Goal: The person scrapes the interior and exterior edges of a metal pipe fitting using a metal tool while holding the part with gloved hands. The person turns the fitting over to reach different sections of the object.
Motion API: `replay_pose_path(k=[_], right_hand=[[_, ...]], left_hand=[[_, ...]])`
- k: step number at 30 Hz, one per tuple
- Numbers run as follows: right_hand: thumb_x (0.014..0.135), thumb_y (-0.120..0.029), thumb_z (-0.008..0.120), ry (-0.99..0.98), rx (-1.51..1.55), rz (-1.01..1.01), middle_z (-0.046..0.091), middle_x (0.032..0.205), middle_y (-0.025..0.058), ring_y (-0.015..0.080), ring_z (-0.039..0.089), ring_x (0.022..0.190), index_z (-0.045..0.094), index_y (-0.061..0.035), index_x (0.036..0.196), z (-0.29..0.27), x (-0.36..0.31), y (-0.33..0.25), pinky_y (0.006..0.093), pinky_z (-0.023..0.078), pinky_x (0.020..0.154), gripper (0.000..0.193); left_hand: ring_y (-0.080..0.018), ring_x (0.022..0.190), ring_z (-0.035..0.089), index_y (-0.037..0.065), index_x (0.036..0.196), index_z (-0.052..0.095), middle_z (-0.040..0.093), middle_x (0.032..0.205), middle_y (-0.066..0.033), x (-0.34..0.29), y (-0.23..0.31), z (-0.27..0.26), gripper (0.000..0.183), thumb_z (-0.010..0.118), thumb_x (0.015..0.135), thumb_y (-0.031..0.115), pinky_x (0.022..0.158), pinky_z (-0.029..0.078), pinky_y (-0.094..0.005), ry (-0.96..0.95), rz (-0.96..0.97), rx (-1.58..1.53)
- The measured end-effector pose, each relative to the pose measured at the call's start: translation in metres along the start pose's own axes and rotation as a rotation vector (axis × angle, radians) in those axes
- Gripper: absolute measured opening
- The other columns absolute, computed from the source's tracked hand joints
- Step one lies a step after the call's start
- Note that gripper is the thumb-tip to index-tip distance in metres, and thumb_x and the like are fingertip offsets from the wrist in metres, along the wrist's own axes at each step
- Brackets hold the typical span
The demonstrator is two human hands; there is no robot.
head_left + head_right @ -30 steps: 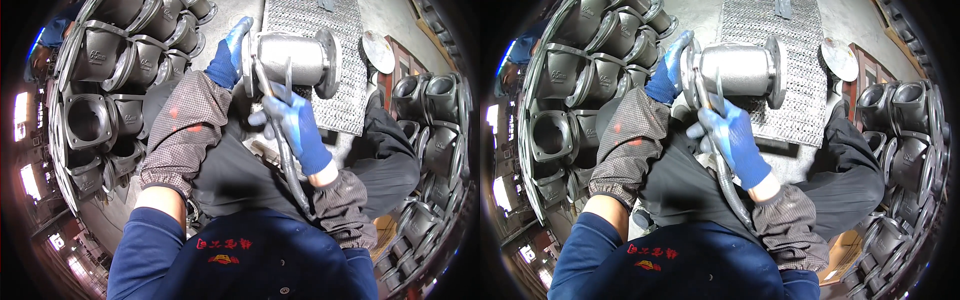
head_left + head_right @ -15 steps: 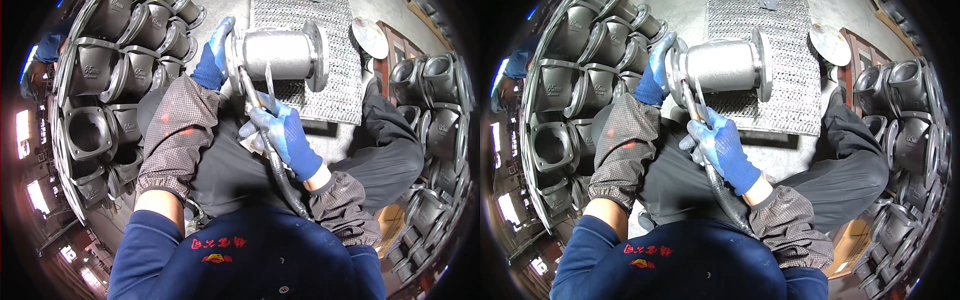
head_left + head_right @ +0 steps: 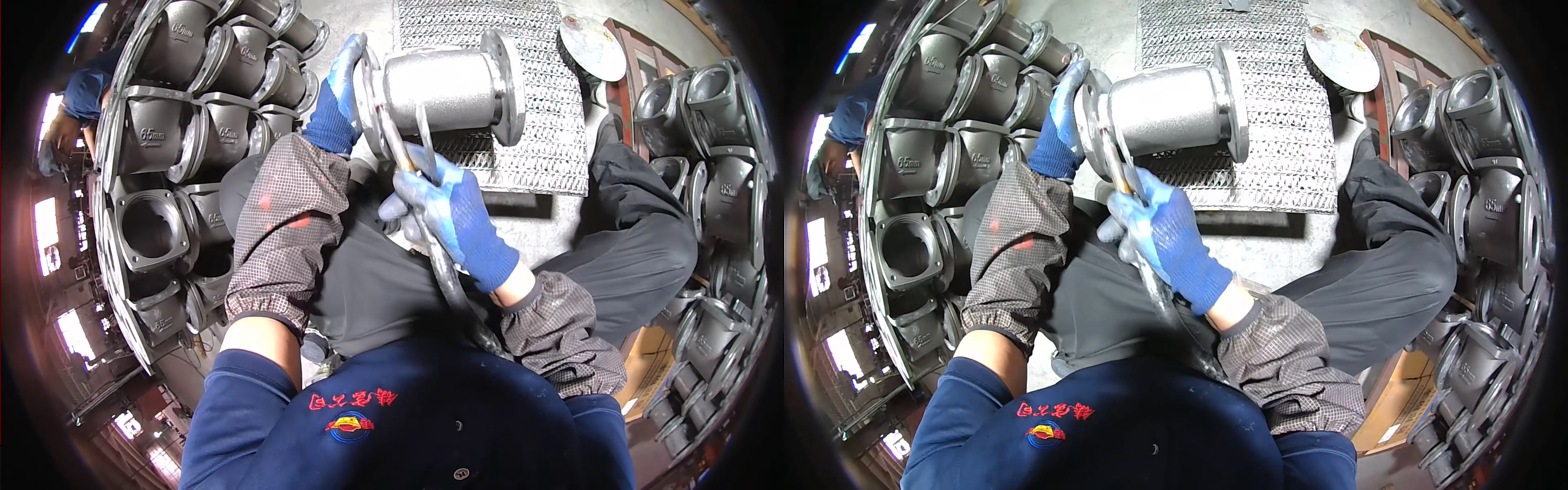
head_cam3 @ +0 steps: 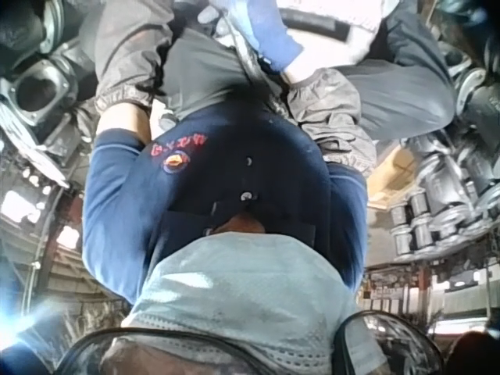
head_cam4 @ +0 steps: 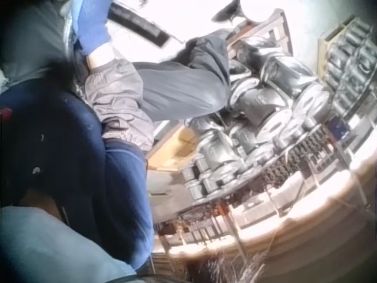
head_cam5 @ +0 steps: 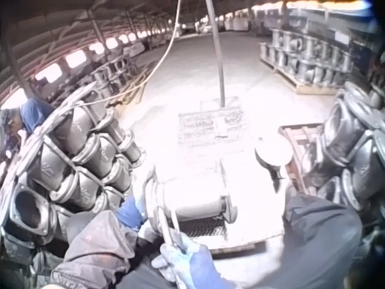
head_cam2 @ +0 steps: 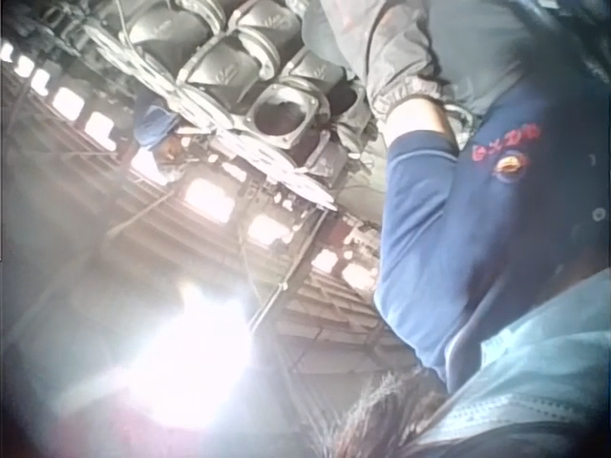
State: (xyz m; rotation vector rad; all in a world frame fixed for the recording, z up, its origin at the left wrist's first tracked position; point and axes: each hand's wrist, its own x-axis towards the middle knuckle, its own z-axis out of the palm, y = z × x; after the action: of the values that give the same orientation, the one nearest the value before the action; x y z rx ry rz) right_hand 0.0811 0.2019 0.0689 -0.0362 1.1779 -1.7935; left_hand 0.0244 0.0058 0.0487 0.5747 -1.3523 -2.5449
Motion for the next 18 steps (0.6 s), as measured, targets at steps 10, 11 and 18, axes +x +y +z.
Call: replay_pose_path(k=[10, 11, 18], right_hand=[[0.088, -0.015, 0.052, -0.016, 0.083, 0.032, 0.06, 0.064, 0.0111, 0.0095, 0.049, 0.041, 0.05, 0.0026, 0.122, -0.008, -0.004, -0.003, 0.0215, 0.039, 0.038, 0.039], [0.088, -0.015, 0.052, -0.015, 0.09, 0.033, 0.06, 0.064, 0.0111, 0.0095, 0.049, 0.041, 0.05, 0.0026, 0.122, -0.01, -0.003, -0.004, 0.0215, 0.039, 0.038, 0.039], [0.088, -0.012, 0.053, -0.064, 0.143, 0.116, 0.062, 0.064, 0.0121, 0.0105, 0.05, 0.039, 0.054, 0.0011, 0.115, -0.018, -0.003, -0.011, 0.0219, 0.039, 0.037, 0.03]], left_hand=[[-0.0205, 0.08, 0.063, 0.002, 0.097, 0.059, 0.064, 0.088, -0.0096, 0.013, -0.01, -0.03, 0.033, 0.046, 0.093, 0.033, 0.073, 0.054, -0.0332, -0.061, -0.018, 0.053], [-0.0205, 0.08, 0.063, 0.002, 0.097, 0.059, 0.064, 0.088, -0.0096, 0.01, -0.007, -0.024, 0.033, 0.046, 0.093, 0.033, 0.073, 0.054, -0.0332, -0.06, -0.024, 0.059], [-0.0209, 0.082, 0.063, 0.001, 0.097, 0.058, 0.064, 0.087, -0.011, 0.016, -0.005, -0.039, 0.036, 0.042, 0.094, 0.033, 0.078, 0.052, -0.0334, -0.234, -0.073, 0.137]])
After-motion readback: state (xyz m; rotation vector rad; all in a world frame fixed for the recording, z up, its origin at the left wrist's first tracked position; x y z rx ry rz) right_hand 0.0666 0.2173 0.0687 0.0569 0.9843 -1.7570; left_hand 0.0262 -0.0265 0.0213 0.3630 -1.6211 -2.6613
